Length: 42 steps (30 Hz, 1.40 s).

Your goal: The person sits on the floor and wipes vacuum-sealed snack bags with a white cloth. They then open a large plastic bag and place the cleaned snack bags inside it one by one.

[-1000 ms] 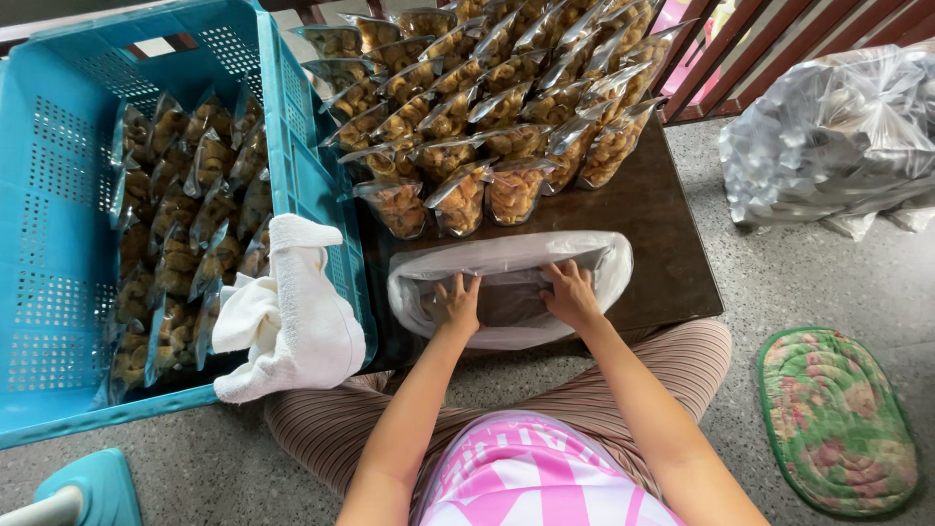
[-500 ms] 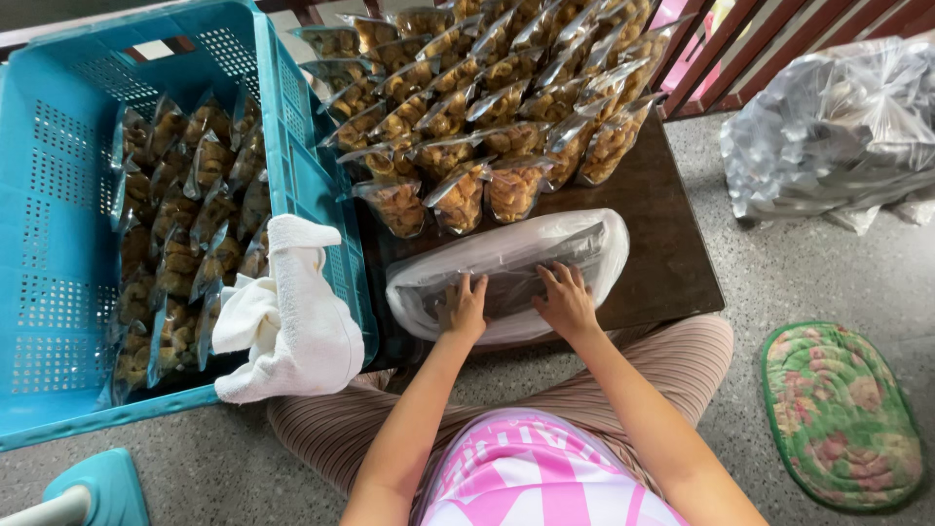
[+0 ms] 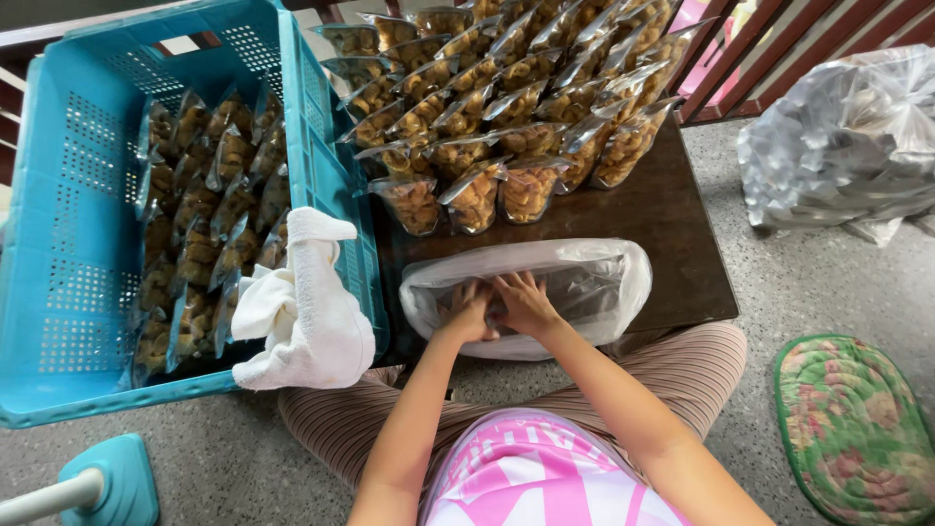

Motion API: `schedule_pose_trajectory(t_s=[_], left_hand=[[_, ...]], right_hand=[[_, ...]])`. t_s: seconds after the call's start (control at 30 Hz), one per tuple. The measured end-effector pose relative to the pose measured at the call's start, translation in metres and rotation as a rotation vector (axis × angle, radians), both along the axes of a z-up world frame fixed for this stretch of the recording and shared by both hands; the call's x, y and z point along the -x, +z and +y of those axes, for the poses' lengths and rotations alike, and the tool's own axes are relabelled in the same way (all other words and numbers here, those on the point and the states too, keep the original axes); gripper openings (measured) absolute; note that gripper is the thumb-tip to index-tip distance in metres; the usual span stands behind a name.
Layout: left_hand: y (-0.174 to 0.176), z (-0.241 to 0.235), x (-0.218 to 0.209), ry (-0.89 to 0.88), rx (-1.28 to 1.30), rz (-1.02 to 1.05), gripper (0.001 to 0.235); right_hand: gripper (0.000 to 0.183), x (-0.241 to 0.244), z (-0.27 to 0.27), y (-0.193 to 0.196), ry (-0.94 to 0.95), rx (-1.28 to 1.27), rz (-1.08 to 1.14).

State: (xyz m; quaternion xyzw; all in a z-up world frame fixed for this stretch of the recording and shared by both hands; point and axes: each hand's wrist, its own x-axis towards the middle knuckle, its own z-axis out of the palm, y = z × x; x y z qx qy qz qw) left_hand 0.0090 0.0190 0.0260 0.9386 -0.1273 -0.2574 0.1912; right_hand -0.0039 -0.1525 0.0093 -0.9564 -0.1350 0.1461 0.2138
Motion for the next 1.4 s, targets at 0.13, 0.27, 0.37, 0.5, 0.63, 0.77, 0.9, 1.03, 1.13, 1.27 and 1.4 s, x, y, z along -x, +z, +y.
schedule_pose_trajectory(t_s=[0.13,0.27,0.37,0.5,0.63,0.77,0.9,1.03,1.13,1.27,1.4], left_hand=[[-0.028,0.028,-0.023,0.156,0.224,-0.299,0.048],[-0.024,0.035,-0.043,0.233,0.016,-0.216,0.061],[-0.008,0.021,-0.045,0.252,-0.124,-0.058,0.08],[-0.006,0.012,-0.048,0.23,-0.154,-0.058,0.093],[-0.027,0.005,-0.034,0.142,-0.212,-0.287,0.094],[-0.036,-0.01,-0.013,0.222,-0.125,-0.268,0.092],[-0.024,-0.014,-0.011,0.243,-0.132,-0.048,0.117],[-0.005,-0.01,-0.025,0.282,-0.189,0.225,0.121],[-0.004,-0.001,-0.035,0.257,-0.096,0.221,0.111],[-0.007,0.01,-0.045,0.221,0.033,0.108,0.093],[-0.006,-0.007,-0.033,0.247,-0.161,0.219,0.064]], right_hand=[[0.112,-0.012,0.01,0.004,-0.036,0.142,0.222],[0.117,-0.012,0.016,0.022,-0.027,0.189,0.276],[0.12,-0.014,0.025,0.031,-0.057,0.227,0.326],[0.122,-0.01,0.032,0.03,-0.067,0.277,0.333],[0.123,-0.008,0.029,0.024,-0.077,0.263,0.318],[0.12,-0.013,0.032,0.02,-0.075,0.302,0.329],[0.121,-0.011,0.03,0.028,-0.09,0.322,0.339],[0.13,-0.016,0.029,0.047,-0.088,0.309,0.358],[0.128,-0.018,0.017,0.05,-0.106,0.221,0.365],[0.1,-0.017,-0.018,0.038,-0.149,-0.108,0.151],[0.052,0.025,-0.054,0.022,-0.312,-0.063,-0.125]])
